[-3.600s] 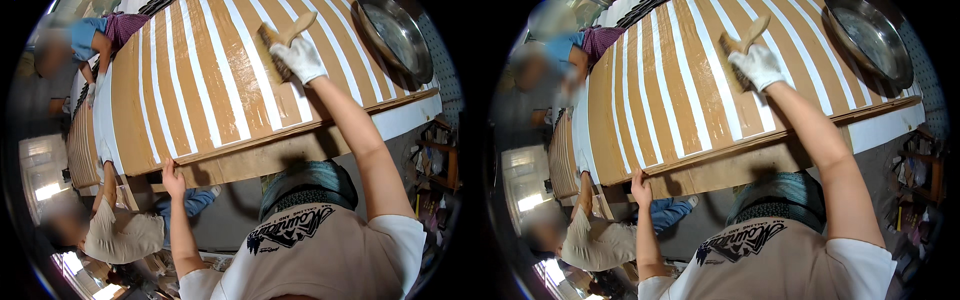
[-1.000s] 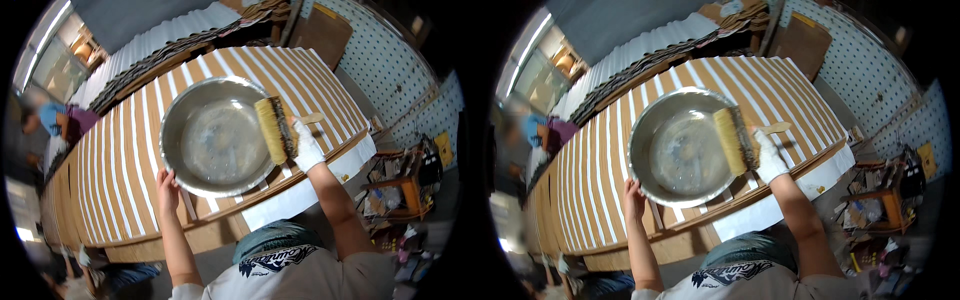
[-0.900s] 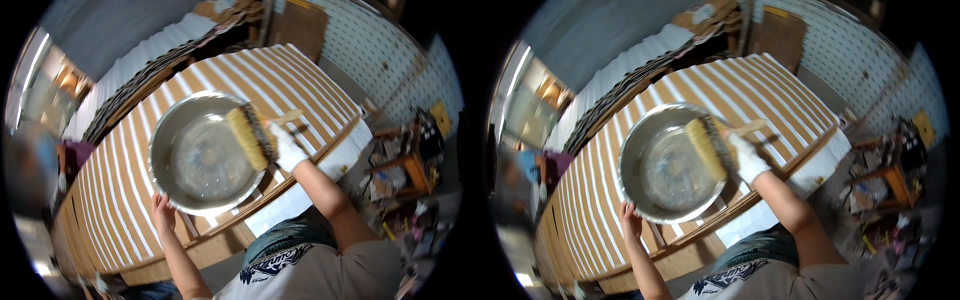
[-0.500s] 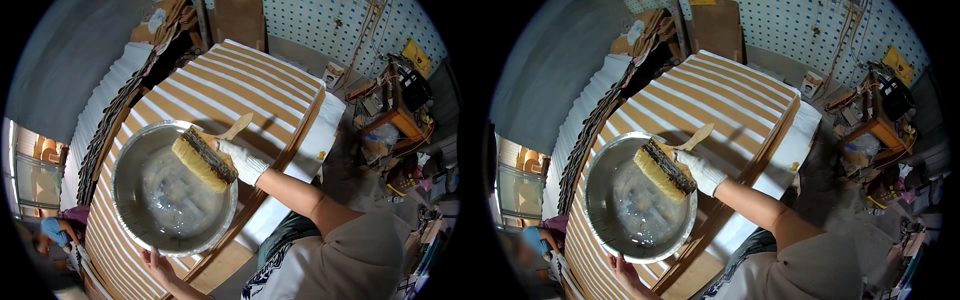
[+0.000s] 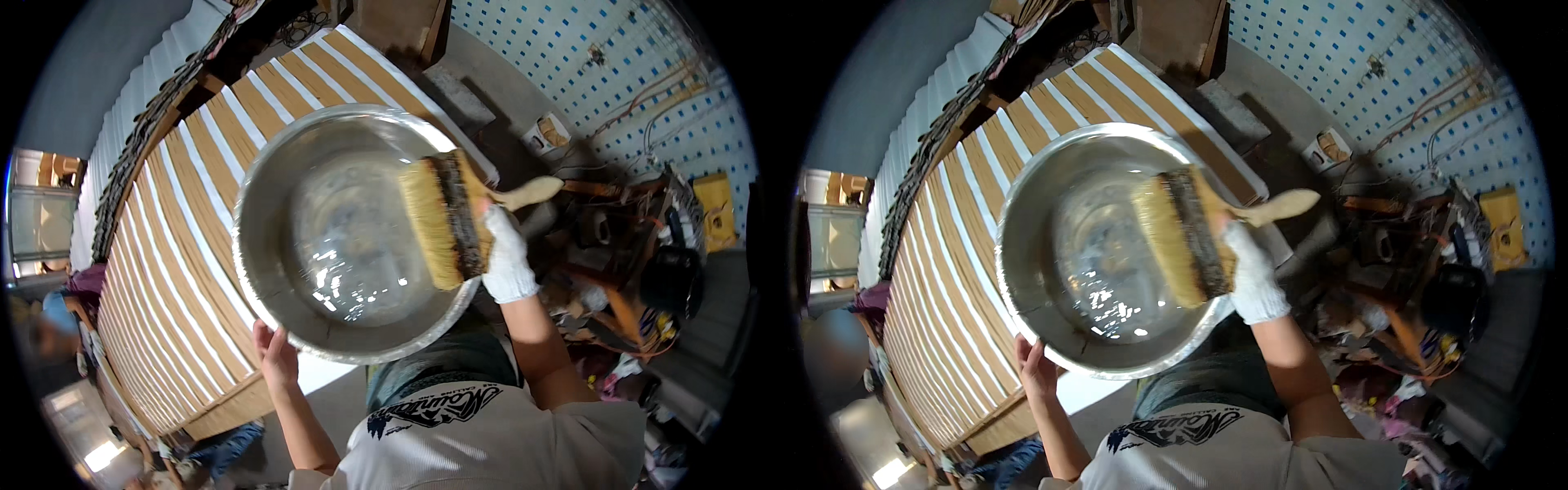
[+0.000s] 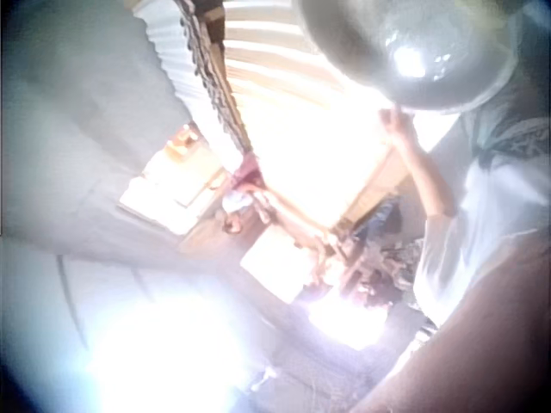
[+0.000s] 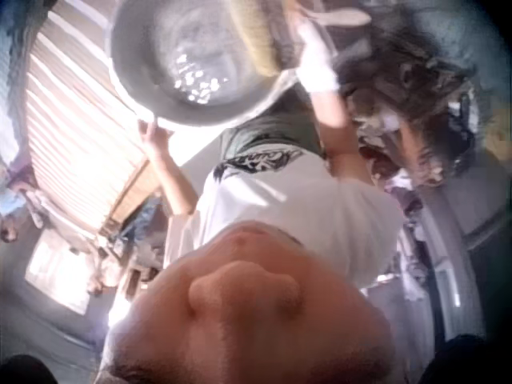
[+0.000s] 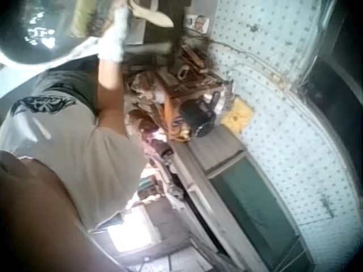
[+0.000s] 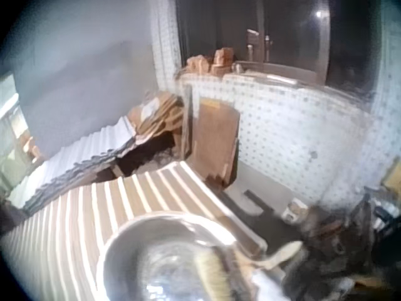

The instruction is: The person repeatedly dips a brush into a metal bowl and applies a clear liquid to the surface of a large cardboard sheet with white stripes. The person works methodically across the surface, ensuring even coverage.

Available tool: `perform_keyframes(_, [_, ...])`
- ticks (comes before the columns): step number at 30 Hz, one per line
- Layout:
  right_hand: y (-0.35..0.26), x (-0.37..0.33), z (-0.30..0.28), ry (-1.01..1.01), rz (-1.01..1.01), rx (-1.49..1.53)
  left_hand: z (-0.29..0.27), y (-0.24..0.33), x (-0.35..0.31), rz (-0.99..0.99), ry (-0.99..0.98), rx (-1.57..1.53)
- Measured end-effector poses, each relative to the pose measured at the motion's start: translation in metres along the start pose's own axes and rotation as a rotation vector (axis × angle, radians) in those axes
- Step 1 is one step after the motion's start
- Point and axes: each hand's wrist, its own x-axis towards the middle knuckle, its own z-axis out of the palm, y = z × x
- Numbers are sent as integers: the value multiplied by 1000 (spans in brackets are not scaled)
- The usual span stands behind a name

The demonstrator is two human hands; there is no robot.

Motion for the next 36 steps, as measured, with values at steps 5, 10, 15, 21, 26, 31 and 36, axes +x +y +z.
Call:
perform_keyframes(5, [-91, 4, -88, 235, -172, -236, 116, -63, 20, -60, -140, 19])
perform_keyframes(10, [-139, -9, -134, 247, -303, -119, 190, -84, 55, -133, -342, 30])
perform_keyframes(15, [-187, 4, -175, 367, -314, -119, 264, -122, 88, -135, -503, 111])
perform_keyframes(21, [-260, 104, -223, 537, -291, -242, 337, -200, 126, -259, -501, 82])
perform_keyframes(26, [-325, 249, -284, 305, -246, -294, 391, -288, 148, -310, -390, 45])
perform_keyframes(31, [-351, 414, -290, 288, -85, -311, 452, -344, 190, -394, -239, 69])
perform_keyframes(36, [-343, 558, -278, 296, 52, -474, 499, -384, 246, -386, 13, 114])
